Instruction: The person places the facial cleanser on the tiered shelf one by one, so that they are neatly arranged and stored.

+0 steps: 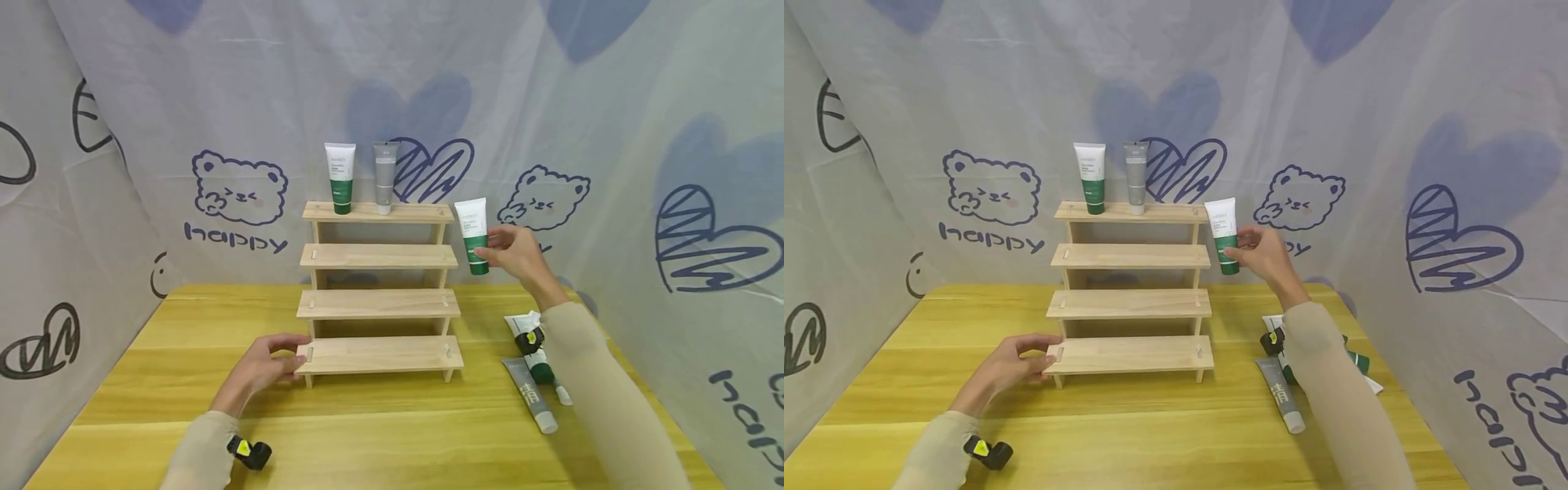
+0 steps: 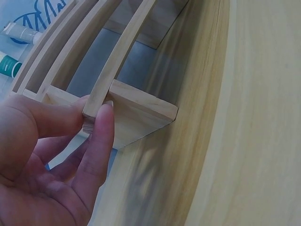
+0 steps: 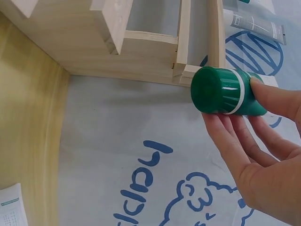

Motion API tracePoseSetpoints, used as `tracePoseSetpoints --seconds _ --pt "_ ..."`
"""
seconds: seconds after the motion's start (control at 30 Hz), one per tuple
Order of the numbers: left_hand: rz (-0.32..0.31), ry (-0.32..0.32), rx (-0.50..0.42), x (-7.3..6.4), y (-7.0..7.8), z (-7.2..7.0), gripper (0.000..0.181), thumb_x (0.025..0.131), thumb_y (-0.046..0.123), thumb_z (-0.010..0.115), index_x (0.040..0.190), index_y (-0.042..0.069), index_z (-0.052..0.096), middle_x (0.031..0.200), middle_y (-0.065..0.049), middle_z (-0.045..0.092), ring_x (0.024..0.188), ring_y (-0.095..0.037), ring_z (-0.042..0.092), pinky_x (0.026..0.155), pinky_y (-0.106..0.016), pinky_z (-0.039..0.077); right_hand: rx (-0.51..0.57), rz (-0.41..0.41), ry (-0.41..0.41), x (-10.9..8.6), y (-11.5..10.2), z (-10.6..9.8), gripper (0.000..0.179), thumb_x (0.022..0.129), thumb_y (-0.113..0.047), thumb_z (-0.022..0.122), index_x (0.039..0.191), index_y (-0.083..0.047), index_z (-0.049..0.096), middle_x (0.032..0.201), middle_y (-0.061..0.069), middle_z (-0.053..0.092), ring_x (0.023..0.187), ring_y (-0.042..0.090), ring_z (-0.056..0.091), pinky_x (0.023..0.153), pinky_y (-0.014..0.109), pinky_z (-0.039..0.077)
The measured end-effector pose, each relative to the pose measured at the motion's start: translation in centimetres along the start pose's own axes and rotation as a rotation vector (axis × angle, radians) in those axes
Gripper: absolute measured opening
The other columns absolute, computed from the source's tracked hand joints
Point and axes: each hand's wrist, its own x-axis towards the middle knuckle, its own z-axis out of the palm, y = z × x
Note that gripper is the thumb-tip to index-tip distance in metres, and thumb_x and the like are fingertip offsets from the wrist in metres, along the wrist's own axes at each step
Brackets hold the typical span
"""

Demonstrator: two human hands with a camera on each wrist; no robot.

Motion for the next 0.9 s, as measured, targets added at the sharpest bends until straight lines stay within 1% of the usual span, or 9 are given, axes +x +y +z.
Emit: tracePoseSetpoints --seconds 0.17,0.3,0.43,0.57,0.73,0.9 --pt "0.007 -0.002 0.001 0.0 -0.1 0.1 0.043 0.098 0.006 0.068 0.141 0.001 0.061 0.131 -0.024 0.054 0.084 -0.017 0.068 0.076 -0.030 0.065 0.035 -0.035 0.021 0.6 -0.5 -0.1 0.052 0.095 -0.015 0.075 0.141 -0.001 0.056 0.134 0.022 0.063 0.115 0.033 0.065 0.098 0.042 0.061" --pt "0.000 0.003 0.009 0.0 0.0 0.1 0.042 0.099 0.006 0.068 0.140 0.001 0.061 0.130 -0.024 0.055 0.084 -0.017 0.068 0.076 -0.030 0.065 0.052 -0.046 0.031 1.0 -1.0 0.0 0.051 0.095 -0.014 0.074 0.141 -0.002 0.056 0.136 0.021 0.062 0.120 0.035 0.063 0.100 0.043 0.060" --pt "-0.002 0.010 0.014 0.0 0.0 0.1 0.041 0.099 0.006 0.067 0.140 0.002 0.062 0.131 -0.024 0.055 0.085 -0.017 0.068 0.077 -0.031 0.065 0.072 -0.052 0.044 1.3 -1.5 0.2 0.052 0.096 -0.014 0.074 0.143 -0.003 0.055 0.138 0.020 0.062 0.122 0.035 0.063 0.104 0.047 0.057" --pt "0.002 0.016 0.016 -0.1 0.0 0.2 0.041 0.099 0.005 0.067 0.139 0.002 0.062 0.136 -0.025 0.056 0.088 -0.018 0.068 0.077 -0.031 0.065 0.078 -0.076 0.061 1.6 -2.3 0.6 0.052 0.096 -0.014 0.074 0.143 -0.003 0.055 0.140 0.020 0.062 0.123 0.034 0.062 0.105 0.046 0.056" --pt "0.001 0.019 0.021 -0.2 -0.1 0.2 0.041 0.099 0.005 0.067 0.140 0.002 0.062 0.142 -0.025 0.056 0.089 -0.018 0.068 0.077 -0.031 0.065 0.096 -0.125 0.078 1.9 -3.2 1.1 0.050 0.095 -0.014 0.075 0.140 -0.002 0.058 0.137 0.020 0.064 0.122 0.035 0.063 0.101 0.044 0.056" --pt "0.006 0.013 0.011 -0.2 -0.1 0.2 0.043 0.099 0.006 0.067 0.141 0.002 0.061 0.136 -0.025 0.055 0.086 -0.017 0.068 0.077 -0.031 0.065 0.116 -0.145 0.088 2.4 -4.1 1.5 0.049 0.095 -0.012 0.074 0.141 -0.002 0.058 0.137 0.020 0.064 0.121 0.035 0.064 0.102 0.045 0.057"
